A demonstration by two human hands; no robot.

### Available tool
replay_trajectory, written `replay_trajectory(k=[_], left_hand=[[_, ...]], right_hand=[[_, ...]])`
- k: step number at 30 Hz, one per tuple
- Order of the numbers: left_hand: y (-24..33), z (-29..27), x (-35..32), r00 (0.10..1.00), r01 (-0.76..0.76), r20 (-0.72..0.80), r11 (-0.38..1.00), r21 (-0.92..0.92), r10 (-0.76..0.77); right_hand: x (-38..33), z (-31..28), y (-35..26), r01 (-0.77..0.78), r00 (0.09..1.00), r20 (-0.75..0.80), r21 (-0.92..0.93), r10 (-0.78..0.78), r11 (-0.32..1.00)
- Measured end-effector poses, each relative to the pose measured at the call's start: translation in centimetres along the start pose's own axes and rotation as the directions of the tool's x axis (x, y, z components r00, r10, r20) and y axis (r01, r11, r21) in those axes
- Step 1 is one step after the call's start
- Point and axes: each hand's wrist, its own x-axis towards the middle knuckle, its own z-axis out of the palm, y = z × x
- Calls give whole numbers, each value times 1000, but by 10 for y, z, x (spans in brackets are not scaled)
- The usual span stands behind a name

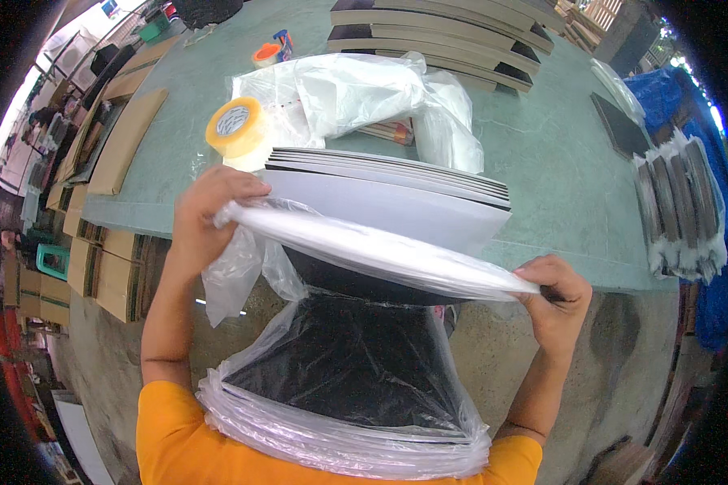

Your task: The person packages black notebooks into individual plastic sleeves by hand, inserting each notebook into a sleeve and smoothing the plastic.

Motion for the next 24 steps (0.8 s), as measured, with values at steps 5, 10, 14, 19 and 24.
replay_trajectory(k=[5, 10, 14, 19, 24], left_hand=[[-22, -9, -29, 745, 663, 639, 324, -675, -192], [-81, 93, -135, 383, 913, 849, 11, -407, -364], [-119, 172, -215, 614, 761, 641, 129, -636, -462], [-87, 131, -140, 563, 745, 418, 656, 116, -713], [23, 16, -43, 781, 491, 613, 723, -486, -119]], right_hand=[[-18, -13, 44, -491, 825, 527, 486, 205, 723], [-94, 58, 186, -867, 489, 580, 243, 652, 435], [-119, 114, 238, -700, 664, 100, -264, 741, 663], [-80, 65, 176, -471, 715, 230, -538, 660, 699], [-32, 33, 37, -443, 515, 783, 591, -349, 674]])
